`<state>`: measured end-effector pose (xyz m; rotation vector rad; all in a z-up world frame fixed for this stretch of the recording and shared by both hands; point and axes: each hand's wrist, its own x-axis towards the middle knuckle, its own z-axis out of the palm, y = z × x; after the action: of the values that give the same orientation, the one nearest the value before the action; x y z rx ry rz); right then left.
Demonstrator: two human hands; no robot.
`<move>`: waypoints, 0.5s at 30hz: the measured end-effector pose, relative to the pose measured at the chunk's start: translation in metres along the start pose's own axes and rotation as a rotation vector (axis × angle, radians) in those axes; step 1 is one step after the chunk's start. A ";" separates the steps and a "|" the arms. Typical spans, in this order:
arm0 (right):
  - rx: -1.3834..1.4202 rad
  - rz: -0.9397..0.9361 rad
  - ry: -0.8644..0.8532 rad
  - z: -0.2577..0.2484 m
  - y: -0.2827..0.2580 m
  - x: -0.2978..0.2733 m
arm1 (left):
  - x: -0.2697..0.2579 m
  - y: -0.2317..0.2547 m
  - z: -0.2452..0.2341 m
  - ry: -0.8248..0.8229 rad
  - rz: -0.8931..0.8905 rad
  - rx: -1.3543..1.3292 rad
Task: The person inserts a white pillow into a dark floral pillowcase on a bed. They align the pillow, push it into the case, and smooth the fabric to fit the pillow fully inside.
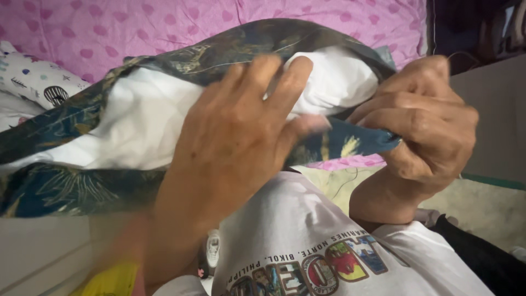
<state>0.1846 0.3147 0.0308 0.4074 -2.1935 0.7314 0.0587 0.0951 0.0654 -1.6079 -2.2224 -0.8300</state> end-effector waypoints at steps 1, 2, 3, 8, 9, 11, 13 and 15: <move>-0.028 -0.016 0.025 0.000 0.003 0.000 | 0.003 -0.003 0.001 0.061 0.051 0.030; -0.057 -0.050 0.046 -0.001 0.007 0.002 | 0.008 -0.004 0.006 -0.189 0.050 0.095; -0.088 -0.084 0.067 -0.003 0.012 0.004 | 0.013 -0.004 0.014 -0.438 0.051 0.158; -0.060 -0.167 0.091 -0.002 0.026 0.013 | 0.013 -0.004 0.031 -0.498 0.057 -0.484; -0.005 -0.157 0.071 -0.001 0.027 0.012 | 0.008 -0.005 0.027 -0.472 -0.013 -0.632; -0.130 -0.012 0.192 0.005 0.029 0.004 | -0.007 -0.009 0.016 -0.392 -0.038 -0.718; -0.091 0.049 0.249 0.010 0.036 -0.006 | -0.020 -0.014 0.004 -0.289 0.059 -0.588; 0.116 0.016 0.248 0.015 0.049 -0.012 | -0.026 -0.016 0.006 -0.326 0.060 -0.502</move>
<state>0.1589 0.3444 -0.0046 0.3388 -1.9304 0.8726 0.0532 0.0743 0.0422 -2.1601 -2.2790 -1.2635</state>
